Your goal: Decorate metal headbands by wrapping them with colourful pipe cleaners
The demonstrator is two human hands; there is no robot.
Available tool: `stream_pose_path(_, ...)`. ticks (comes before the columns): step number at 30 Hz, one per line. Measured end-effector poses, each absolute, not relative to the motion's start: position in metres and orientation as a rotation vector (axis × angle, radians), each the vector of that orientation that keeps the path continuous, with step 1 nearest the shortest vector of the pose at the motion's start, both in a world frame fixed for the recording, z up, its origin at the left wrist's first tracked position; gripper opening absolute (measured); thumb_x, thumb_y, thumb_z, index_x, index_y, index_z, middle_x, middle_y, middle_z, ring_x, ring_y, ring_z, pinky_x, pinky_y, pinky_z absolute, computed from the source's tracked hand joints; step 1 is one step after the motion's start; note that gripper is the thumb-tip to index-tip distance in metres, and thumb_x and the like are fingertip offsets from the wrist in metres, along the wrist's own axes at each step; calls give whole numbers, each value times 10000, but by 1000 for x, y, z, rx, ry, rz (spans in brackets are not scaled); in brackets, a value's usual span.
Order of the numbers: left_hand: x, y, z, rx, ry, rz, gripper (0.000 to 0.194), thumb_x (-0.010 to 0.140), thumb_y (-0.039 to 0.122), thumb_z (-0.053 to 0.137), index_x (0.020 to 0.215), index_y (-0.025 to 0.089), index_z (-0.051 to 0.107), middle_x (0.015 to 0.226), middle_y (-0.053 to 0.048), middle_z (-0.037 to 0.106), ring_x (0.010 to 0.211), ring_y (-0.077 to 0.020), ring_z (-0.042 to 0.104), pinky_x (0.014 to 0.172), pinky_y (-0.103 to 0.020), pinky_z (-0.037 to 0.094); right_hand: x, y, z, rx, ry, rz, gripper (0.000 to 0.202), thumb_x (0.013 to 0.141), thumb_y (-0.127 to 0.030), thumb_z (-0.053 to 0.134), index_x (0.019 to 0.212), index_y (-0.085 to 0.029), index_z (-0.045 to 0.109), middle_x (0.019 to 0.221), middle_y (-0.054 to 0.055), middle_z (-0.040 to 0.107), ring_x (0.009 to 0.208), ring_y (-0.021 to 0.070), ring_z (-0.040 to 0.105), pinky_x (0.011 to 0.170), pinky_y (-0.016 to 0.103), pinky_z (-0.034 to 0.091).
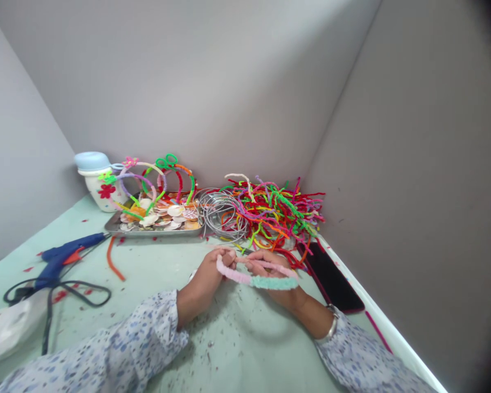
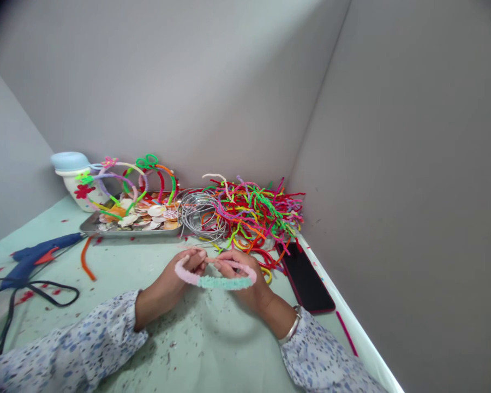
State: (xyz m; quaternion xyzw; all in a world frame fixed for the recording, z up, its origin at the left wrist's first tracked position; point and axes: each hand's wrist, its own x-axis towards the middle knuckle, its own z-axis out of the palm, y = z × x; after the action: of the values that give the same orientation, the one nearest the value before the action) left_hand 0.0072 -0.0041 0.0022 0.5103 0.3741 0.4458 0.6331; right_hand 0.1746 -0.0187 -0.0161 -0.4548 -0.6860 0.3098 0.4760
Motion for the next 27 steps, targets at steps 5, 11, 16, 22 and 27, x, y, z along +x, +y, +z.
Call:
stream_pose_path(5, 6, -3, 1, 1150, 860, 970, 261, 805, 335, 541, 625, 165, 458, 551, 50, 374, 491, -79, 309, 474, -219, 236, 176, -18, -20, -1074, -1687, 762, 163, 834, -354, 569, 852, -216, 655, 838, 36, 685, 736, 165, 637, 642, 260, 500)
stream_pose_path(11, 6, -2, -2, 1160, 884, 985, 261, 766, 331, 566, 593, 164, 468, 545, 46, 399, 484, -78, 337, 476, -218, 247, 175, -17, -17, -1104, -1727, 693, 181, 821, -351, 585, 839, -198, 680, 771, 35, 689, 673, 158, 637, 579, 250, 502)
stream_pose_path(16, 6, -2, 2, 1268, 928, 959, 285, 777, 330, 549, 567, 166, 446, 524, 49, 387, 477, -81, 325, 461, -220, 237, 175, -15, -19, -1117, -1702, 690, 176, 809, -347, 600, 825, -191, 680, 744, 28, 685, 630, 141, 632, 557, 237, 501)
stream_pose_path(22, 6, -3, -3, 1165, 870, 974, 239, 775, 319, 561, 621, 162, 467, 567, 51, 388, 498, -74, 330, 472, -206, 249, 177, -11, -23, -1134, -1719, 719, 198, 814, -371, 591, 830, -194, 679, 796, 43, 695, 690, 163, 641, 595, 257, 512)
stream_pose_path(27, 3, 1, 5, 960, 768, 832, 165, 722, 248, 589, 621, 147, 506, 578, 38, 435, 475, -59, 362, 448, -194, 231, 178, -12, -23, -1104, -1708, 733, 189, 812, -364, 597, 830, -198, 687, 760, 31, 691, 650, 151, 632, 577, 248, 507)
